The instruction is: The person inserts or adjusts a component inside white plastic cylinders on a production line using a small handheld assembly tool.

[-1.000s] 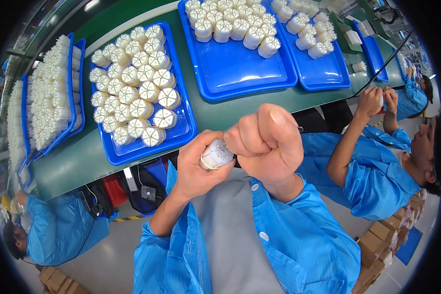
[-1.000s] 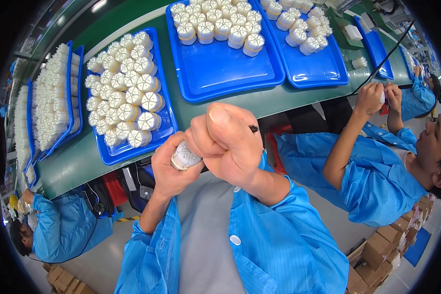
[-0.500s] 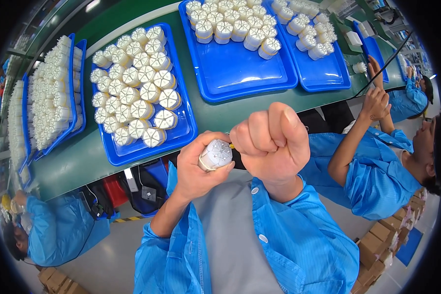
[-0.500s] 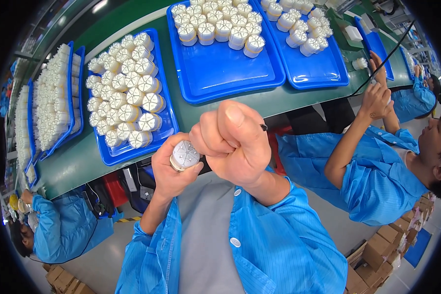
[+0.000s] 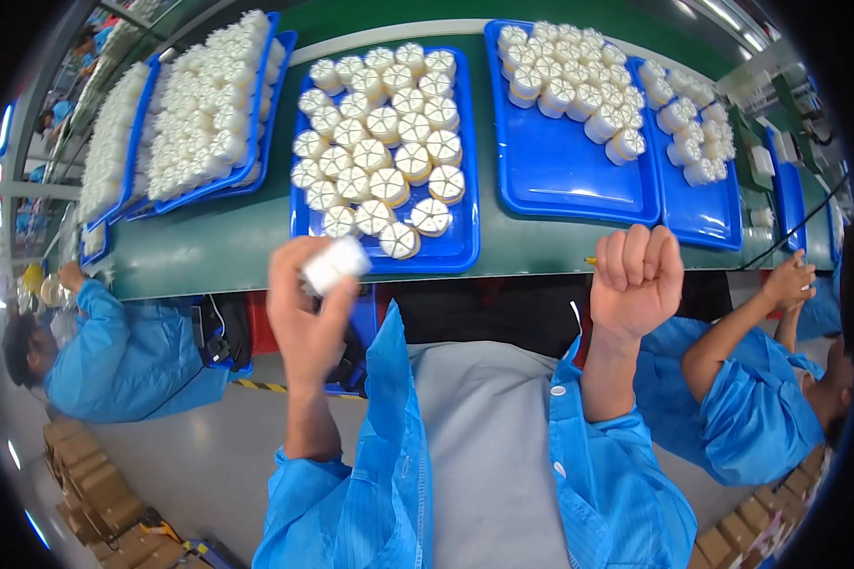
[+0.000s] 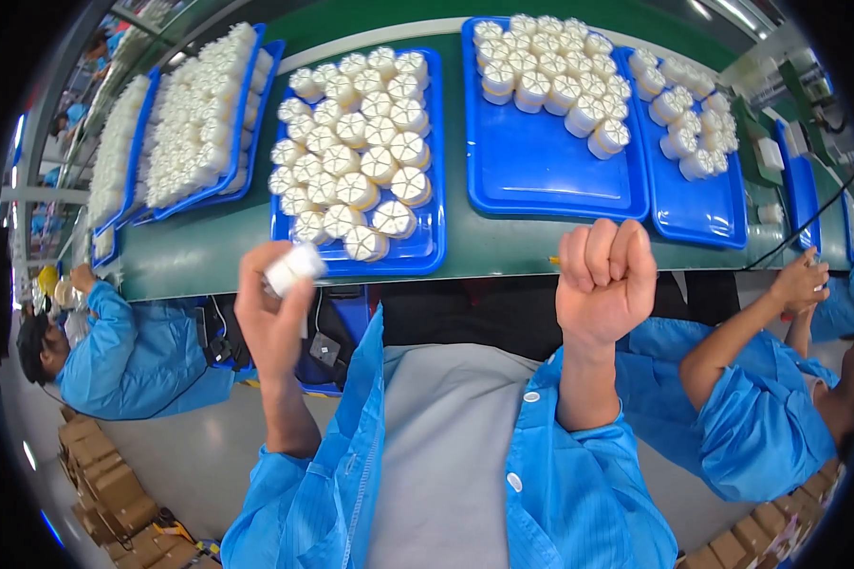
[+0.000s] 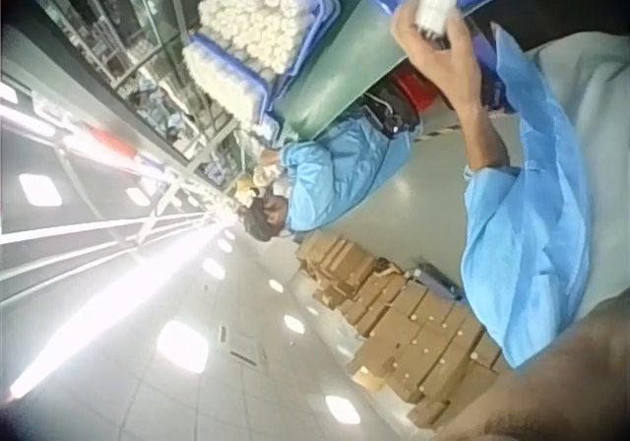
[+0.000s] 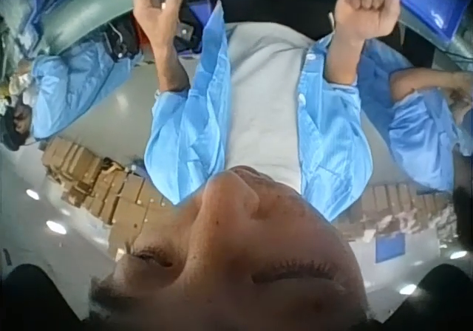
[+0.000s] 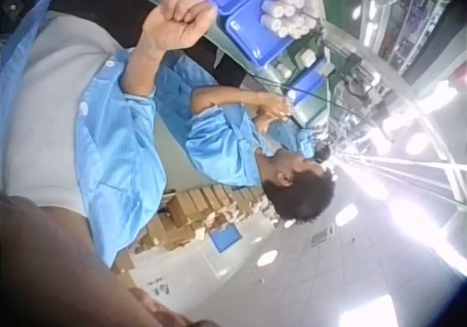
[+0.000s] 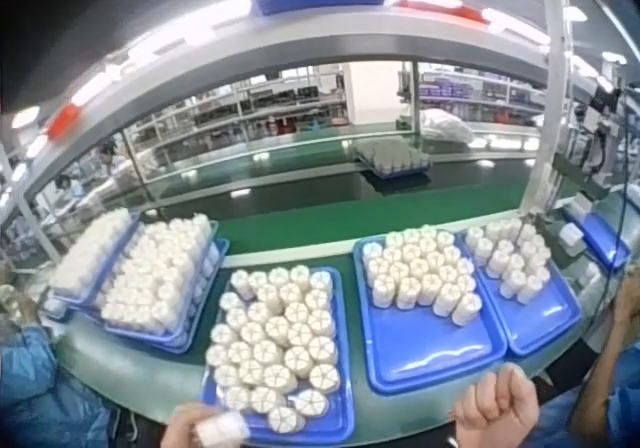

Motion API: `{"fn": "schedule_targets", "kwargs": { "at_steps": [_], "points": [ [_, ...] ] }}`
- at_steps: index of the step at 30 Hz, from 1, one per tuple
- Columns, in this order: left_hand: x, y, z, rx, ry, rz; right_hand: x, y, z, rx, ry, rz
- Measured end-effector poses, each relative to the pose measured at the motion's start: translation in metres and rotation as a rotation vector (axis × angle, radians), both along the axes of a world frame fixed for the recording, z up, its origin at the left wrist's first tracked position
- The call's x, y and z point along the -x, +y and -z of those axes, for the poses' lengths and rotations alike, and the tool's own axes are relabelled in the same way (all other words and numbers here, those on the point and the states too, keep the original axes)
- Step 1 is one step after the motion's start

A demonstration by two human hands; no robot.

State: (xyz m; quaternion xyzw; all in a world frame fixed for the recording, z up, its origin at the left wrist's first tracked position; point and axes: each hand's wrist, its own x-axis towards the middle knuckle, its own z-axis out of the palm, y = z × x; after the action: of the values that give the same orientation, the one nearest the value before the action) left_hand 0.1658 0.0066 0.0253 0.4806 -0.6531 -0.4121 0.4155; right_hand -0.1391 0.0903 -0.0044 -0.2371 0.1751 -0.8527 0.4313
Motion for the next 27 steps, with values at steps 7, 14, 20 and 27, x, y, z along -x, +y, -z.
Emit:
{"fn": "schedule_targets", "kwargs": {
  "at_steps": [7, 14, 20, 27],
  "points": [
    [-0.033, -0.047, 0.032, 0.142, -0.518, -0.156, -0.010, -0.004, 0.046, -0.187, 0.108, 0.085],
    [-0.039, -0.072, 0.051, 0.286, -0.495, -0.116, 0.000, 0.002, 0.046, -0.335, 0.149, 0.156],
    [-0.036, -0.060, 0.040, 0.297, -0.548, -0.119, 0.067, -0.033, 0.037, -0.790, 0.842, 0.627],
    [-0.030, -0.016, 0.023, 0.607, -0.264, -0.377, 0.097, -0.067, 0.014, -1.413, 1.520, 0.602]
  ]
}}
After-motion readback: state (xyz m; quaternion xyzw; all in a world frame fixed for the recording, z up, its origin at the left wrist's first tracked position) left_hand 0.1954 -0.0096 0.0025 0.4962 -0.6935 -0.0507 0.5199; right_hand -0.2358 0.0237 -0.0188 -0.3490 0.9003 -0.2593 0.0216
